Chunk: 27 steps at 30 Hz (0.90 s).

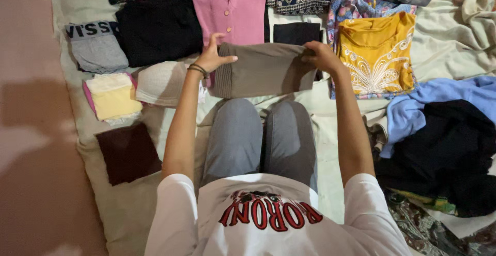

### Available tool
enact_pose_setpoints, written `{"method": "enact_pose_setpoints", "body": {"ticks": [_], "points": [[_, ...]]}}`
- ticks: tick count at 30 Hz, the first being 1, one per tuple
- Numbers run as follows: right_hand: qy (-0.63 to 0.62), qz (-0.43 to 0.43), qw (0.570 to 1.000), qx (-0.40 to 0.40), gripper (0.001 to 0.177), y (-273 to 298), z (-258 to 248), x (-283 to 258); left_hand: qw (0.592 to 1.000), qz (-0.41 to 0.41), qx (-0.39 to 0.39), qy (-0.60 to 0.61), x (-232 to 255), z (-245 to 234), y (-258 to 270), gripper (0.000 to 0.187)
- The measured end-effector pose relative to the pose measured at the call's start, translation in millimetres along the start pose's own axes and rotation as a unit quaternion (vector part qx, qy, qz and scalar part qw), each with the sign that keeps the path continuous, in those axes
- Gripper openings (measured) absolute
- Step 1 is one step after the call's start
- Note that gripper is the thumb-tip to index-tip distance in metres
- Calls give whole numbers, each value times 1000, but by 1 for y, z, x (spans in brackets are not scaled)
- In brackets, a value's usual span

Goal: The person folds several garments by hand on a bed, including a yellow top, black shorts, a brown top, a black t-shirt, and a light blue cardigan. Each item is smoothed, folded into a compact rectangle, and placed in a growing stack.

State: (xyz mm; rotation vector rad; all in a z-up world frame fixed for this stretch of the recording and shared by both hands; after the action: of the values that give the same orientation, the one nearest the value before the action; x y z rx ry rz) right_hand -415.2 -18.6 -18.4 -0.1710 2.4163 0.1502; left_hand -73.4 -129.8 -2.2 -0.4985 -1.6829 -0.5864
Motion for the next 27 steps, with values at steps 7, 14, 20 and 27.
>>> {"method": "enact_pose_setpoints", "body": {"ticks": [7, 14, 20, 27], "points": [[65, 28, 985, 155, 22, 20, -131, -100, 997, 13, 22, -69, 165, -22, 20, 37], [214, -39, 915, 341, 26, 35, -126, -148, 928, 252, 83, -262, 209, -19, 49, 33], [247, 8, 943, 223, 21, 40, 23, -67, 900, 179, 77, -391, 83, 26, 85, 34], [49, 95, 965, 238, 28, 60, 72, 25, 920, 108, 117, -358, 31, 25, 91, 30]]}}
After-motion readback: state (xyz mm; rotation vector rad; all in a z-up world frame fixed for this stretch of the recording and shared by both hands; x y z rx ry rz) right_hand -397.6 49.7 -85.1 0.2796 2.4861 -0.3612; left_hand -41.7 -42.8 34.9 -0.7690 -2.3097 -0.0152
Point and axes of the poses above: each hand's wrist, its own y-axis away from the middle knuckle, its own z-axis out of the palm, x = y × z, the point moved 10 cm from there along -y, towards the middle knuckle, and after that the axes turned 9 degrees about y, right-handed, at the moved point
